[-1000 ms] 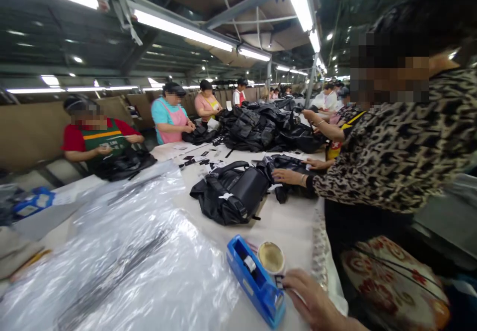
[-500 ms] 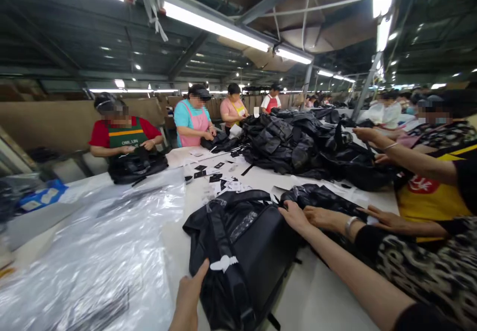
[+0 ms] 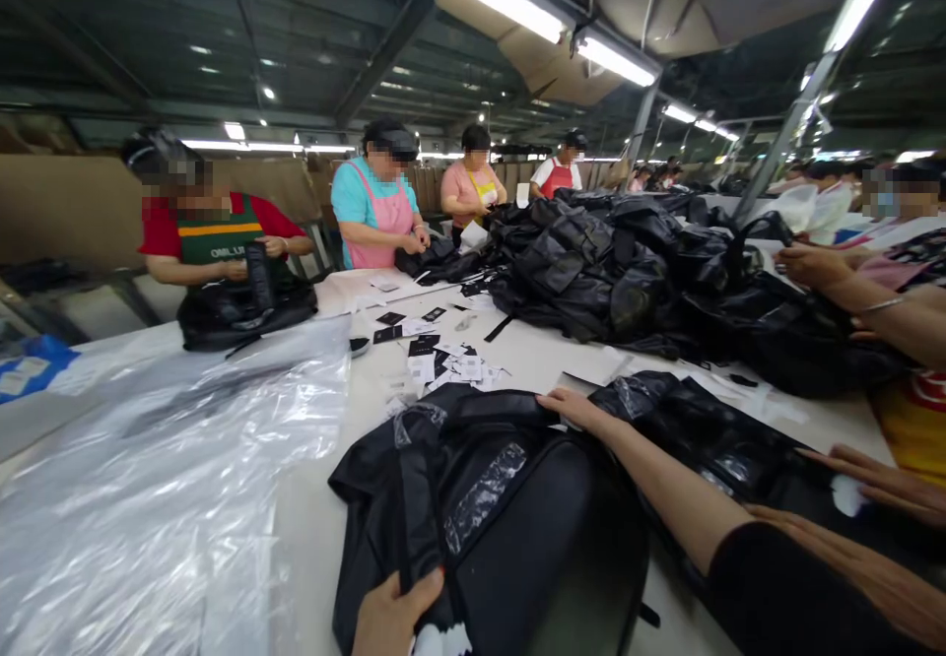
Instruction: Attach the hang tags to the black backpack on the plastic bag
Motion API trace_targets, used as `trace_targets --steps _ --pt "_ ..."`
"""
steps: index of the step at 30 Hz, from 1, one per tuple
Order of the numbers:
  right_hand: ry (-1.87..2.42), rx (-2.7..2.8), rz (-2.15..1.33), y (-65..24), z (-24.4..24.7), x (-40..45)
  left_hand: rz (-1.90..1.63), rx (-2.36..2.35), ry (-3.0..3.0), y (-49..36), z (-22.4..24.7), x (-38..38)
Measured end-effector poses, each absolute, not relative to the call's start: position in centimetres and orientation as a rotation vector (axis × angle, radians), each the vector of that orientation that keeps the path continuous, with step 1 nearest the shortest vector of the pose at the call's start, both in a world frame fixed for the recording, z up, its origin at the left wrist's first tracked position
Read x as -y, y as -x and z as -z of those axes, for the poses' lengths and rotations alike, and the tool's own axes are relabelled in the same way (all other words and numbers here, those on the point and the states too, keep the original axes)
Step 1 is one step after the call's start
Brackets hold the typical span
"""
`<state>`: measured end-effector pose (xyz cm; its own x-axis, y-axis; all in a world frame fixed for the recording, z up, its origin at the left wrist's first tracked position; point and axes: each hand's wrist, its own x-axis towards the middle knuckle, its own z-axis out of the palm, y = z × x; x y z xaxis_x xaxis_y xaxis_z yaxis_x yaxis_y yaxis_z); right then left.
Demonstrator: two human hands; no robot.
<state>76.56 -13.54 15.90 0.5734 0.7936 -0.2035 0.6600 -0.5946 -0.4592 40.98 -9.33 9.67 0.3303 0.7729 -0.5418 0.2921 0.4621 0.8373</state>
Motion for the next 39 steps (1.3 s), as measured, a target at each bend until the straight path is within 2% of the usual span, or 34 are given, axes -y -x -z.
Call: trace_targets --steps 6,9,12,16,19,27,35,39 --pt "2.649 1.388 -0.383 -75.9 -21.9 11.4 -0.428 -1.282 -1.076 -39.9 -11.8 9.1" --pt "2.661 1.478 -0.398 -74.0 -23.8 11.5 -0.426 -1.307 -1.085 -39.7 -12.8 9.6" --pt "2.664 1.505 -0.453 -70.7 -21.6 13.9 -0.443 -1.322 -1.072 -39.4 -13.3 10.1" --pt "2.69 1.469 -0.198 -66.2 -16.0 18.3 -0.475 -1.429 -1.099 -38.4 -13.1 10.5" --pt "2.654 1.467 -0.091 -65.1 -14.0 19.5 -0.55 -1.482 -1.106 -38.0 -12.5 11.1" --pt "2.634 1.466 -0.277 -67.9 -15.9 18.7 -0.611 -1.437 -1.042 -41.7 -12.8 13.0" --pt "2.601 1.552 -0.545 -67.7 -16.6 17.0 -0.231 -1.745 -1.712 -41.8 -13.1 14.9" --pt "2.584 1.487 -0.625 -69.9 -17.8 15.4 -0.266 -1.855 -1.76 -41.2 -13.3 14.0"
